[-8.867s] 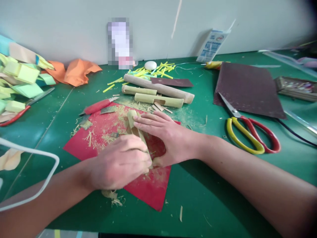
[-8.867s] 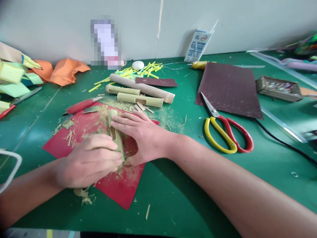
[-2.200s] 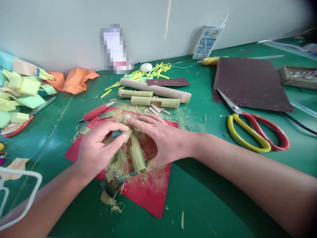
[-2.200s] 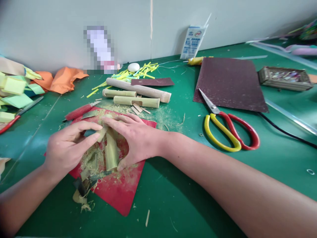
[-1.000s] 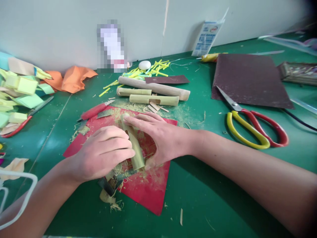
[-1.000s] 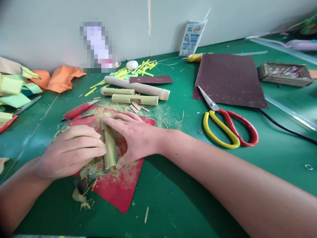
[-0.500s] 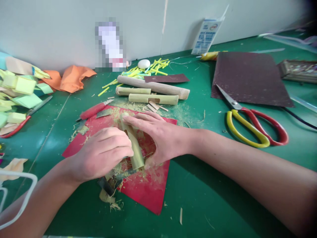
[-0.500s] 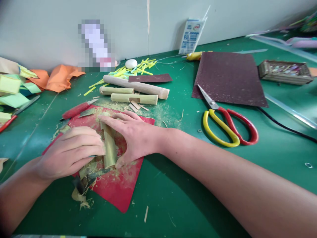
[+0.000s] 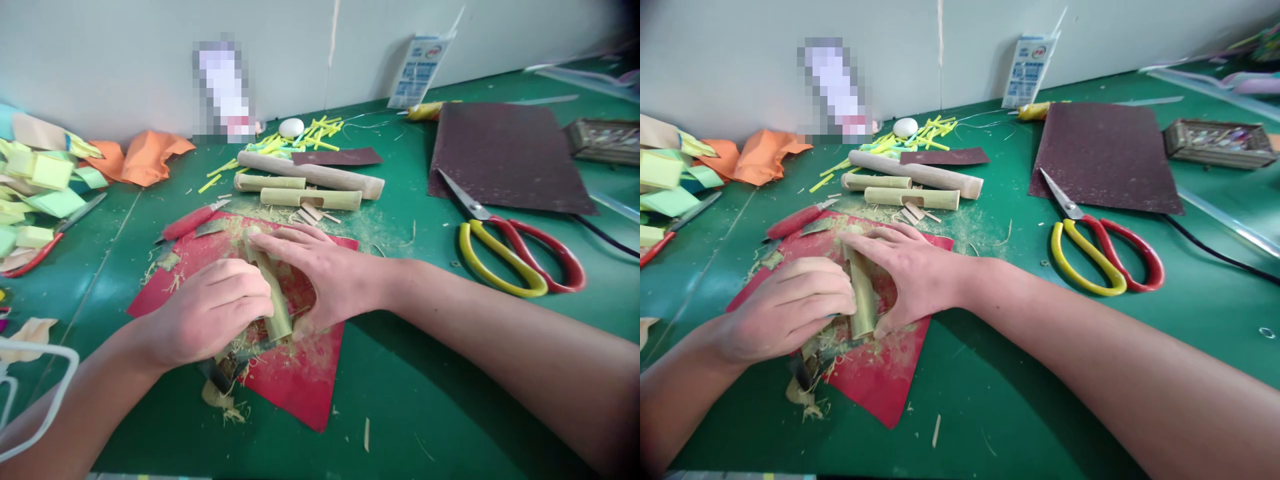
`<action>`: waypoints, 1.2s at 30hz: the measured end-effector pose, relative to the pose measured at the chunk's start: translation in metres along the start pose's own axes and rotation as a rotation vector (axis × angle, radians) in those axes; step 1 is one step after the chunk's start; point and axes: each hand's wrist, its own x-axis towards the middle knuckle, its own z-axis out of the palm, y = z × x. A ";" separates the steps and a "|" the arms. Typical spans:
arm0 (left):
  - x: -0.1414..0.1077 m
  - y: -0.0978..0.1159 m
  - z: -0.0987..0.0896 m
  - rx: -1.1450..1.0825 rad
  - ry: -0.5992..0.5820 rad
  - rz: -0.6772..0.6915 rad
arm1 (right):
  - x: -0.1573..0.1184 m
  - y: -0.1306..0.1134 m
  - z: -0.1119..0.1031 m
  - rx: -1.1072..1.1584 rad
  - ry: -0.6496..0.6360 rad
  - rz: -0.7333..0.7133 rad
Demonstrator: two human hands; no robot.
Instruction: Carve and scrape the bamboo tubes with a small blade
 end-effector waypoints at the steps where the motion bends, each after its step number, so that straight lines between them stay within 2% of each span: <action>1: 0.000 0.001 0.000 -0.005 -0.008 0.013 | 0.000 0.000 0.000 -0.003 -0.003 0.004; 5: 0.001 0.001 -0.001 -0.025 -0.043 0.032 | 0.000 0.000 0.000 -0.013 -0.017 0.012; 20: 0.004 0.000 -0.005 -0.029 -0.052 -0.062 | 0.001 0.001 0.002 -0.019 0.001 -0.004; 36: 0.004 0.006 -0.003 0.008 -0.097 0.000 | 0.001 0.001 0.001 0.012 -0.002 0.004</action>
